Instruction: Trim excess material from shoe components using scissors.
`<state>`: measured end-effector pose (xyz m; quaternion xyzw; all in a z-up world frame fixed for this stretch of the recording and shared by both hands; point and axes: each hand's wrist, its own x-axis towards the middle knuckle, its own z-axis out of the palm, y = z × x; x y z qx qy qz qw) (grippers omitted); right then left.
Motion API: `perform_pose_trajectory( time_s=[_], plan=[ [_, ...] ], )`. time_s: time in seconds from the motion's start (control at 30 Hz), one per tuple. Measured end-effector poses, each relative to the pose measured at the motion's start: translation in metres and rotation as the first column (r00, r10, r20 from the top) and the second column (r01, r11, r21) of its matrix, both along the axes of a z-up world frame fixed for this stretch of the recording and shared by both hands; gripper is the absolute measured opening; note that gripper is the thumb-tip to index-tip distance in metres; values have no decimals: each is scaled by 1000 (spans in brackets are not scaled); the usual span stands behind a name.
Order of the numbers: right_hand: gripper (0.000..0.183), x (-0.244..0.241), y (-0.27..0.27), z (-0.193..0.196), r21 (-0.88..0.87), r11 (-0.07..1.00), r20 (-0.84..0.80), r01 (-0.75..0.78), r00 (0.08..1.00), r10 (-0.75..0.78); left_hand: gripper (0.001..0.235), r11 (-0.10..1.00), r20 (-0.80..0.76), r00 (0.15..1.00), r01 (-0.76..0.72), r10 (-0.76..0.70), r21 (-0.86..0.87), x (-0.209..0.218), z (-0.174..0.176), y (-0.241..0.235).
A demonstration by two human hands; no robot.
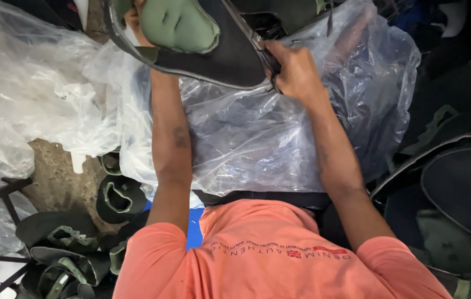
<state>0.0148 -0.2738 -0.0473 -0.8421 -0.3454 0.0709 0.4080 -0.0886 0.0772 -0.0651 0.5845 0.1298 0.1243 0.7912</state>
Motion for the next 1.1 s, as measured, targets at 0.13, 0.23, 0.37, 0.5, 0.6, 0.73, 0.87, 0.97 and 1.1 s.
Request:
perform_pose_trajectory(
  time_s=[0.13,0.23,0.37,0.5,0.6,0.73,0.87,0.97,1.1],
  plan=[
    [46,3,3,8,-12,1000,132,14,991,-12,23,1000,21,1000,-12,13,-18,-3,7,3],
    [47,6,1,4,-4,1000,179,6,984,-5,23,999,35,999,-9,11,-38,6,17,0],
    [45,-3,4,-16,-19,999,130,50,990,-47,22,998,47,999,6,-3,-59,13,25,-3],
    [46,-2,7,-11,-17,996,127,82,989,-79,21,998,66,998,1,4,-70,14,42,-2],
    [52,2,7,4,-29,995,239,100,967,-90,20,996,81,997,2,6,-89,17,57,-8],
    [56,3,8,-4,-6,992,378,125,919,-113,20,994,100,995,10,1,-110,16,55,-6],
    [53,0,7,-28,-61,982,336,180,930,-150,19,991,116,993,24,-8,-134,10,37,-3],
    [54,2,6,-31,-132,976,274,173,953,-132,18,988,132,991,29,-9,-149,10,29,-2],
    [63,5,8,-5,-123,985,265,125,960,-89,17,986,149,989,22,3,-165,73,33,-87]
  ],
)
